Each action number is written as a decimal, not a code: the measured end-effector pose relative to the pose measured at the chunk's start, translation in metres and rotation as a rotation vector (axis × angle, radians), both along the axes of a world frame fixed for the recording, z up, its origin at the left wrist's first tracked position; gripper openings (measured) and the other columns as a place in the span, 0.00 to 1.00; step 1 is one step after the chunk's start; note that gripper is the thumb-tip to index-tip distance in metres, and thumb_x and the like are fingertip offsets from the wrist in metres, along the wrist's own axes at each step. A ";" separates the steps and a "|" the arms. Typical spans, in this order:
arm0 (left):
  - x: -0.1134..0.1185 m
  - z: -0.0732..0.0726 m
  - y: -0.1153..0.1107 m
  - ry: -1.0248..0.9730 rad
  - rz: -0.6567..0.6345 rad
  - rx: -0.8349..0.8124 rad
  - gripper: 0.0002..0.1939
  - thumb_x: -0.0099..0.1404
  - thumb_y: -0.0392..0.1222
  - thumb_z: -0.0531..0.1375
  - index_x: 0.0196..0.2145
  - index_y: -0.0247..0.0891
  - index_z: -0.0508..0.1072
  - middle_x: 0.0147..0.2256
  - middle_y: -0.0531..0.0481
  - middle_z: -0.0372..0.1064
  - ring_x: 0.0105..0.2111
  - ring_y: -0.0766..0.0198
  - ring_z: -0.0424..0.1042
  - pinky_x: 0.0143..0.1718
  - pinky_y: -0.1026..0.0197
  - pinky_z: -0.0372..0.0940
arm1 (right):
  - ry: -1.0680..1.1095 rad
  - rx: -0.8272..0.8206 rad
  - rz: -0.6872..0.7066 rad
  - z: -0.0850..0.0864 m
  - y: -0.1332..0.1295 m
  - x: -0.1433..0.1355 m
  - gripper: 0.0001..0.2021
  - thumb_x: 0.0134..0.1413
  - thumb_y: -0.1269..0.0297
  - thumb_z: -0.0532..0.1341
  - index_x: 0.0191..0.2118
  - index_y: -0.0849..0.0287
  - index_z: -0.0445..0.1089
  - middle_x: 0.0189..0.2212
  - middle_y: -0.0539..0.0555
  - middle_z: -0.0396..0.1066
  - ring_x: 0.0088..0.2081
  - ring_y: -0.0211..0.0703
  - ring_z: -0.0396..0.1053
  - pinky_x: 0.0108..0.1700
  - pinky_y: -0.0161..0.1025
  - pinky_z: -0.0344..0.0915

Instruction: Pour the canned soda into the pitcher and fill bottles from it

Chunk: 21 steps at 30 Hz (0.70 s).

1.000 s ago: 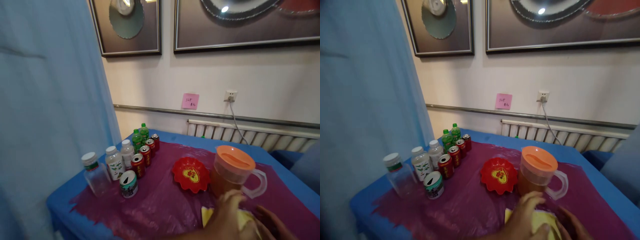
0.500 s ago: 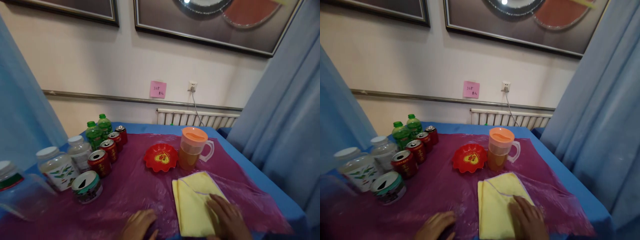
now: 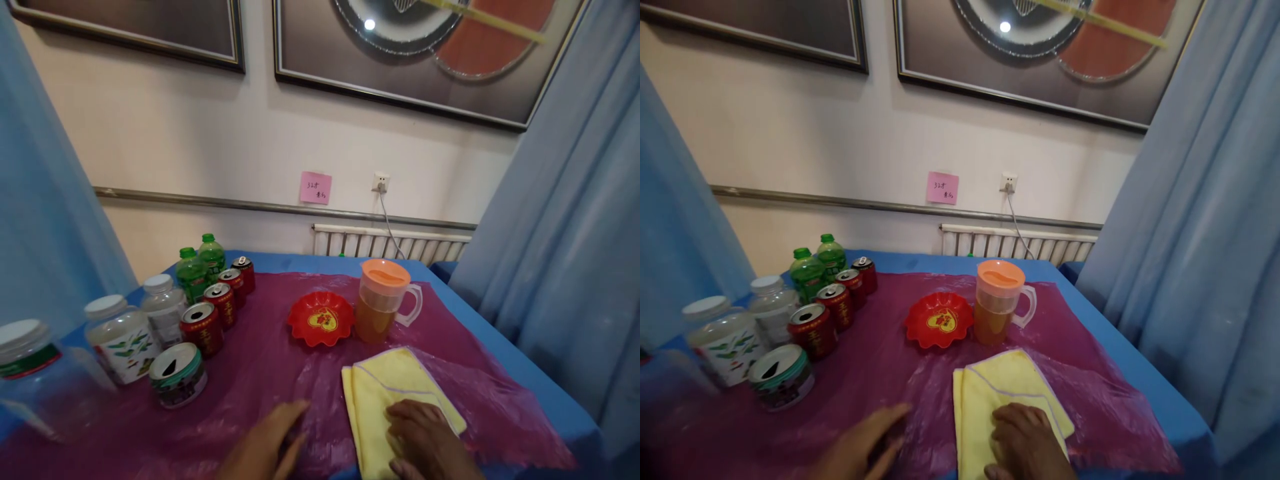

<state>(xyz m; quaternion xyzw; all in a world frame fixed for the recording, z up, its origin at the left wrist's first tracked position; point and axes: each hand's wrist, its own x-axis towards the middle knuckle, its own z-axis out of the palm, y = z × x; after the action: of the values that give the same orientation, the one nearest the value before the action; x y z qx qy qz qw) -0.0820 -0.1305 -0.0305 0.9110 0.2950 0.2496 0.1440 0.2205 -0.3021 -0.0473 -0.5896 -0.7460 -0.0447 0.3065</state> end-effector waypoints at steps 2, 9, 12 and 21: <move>0.014 0.029 0.023 0.086 0.039 -0.027 0.17 0.70 0.41 0.55 0.53 0.47 0.76 0.52 0.47 0.79 0.51 0.55 0.79 0.54 0.56 0.73 | 0.178 0.088 -0.126 0.015 0.013 0.004 0.14 0.62 0.54 0.64 0.50 0.51 0.75 0.53 0.58 0.77 0.53 0.51 0.75 0.53 0.44 0.72; 0.066 0.072 0.098 0.250 -0.030 0.067 0.19 0.62 0.38 0.65 0.52 0.44 0.77 0.56 0.43 0.74 0.57 0.47 0.70 0.60 0.44 0.62 | 0.814 0.767 -0.471 0.115 0.125 0.032 0.14 0.67 0.58 0.54 0.49 0.60 0.68 0.57 0.65 0.66 0.61 0.56 0.65 0.61 0.56 0.62; 0.075 0.053 0.110 0.312 -0.081 0.095 0.15 0.60 0.38 0.68 0.46 0.44 0.79 0.56 0.44 0.74 0.59 0.45 0.67 0.60 0.43 0.59 | 0.548 0.843 -0.220 0.118 0.148 0.007 0.07 0.65 0.69 0.54 0.45 0.56 0.68 0.47 0.60 0.70 0.53 0.51 0.70 0.54 0.51 0.68; 0.072 0.019 0.110 0.309 -0.051 0.199 0.07 0.71 0.35 0.58 0.36 0.38 0.74 0.38 0.48 0.76 0.42 0.56 0.72 0.54 0.48 0.60 | 0.205 0.296 0.297 0.022 0.166 -0.041 0.18 0.51 0.79 0.53 0.46 0.55 0.66 0.37 0.56 0.74 0.33 0.43 0.72 0.33 0.37 0.68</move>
<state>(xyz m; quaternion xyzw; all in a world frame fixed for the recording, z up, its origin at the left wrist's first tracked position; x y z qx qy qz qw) -0.0100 -0.0208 -0.0112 0.9555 0.2642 0.1309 0.0125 0.1793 -0.1360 -0.0250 -0.4235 -0.7748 -0.0478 0.4670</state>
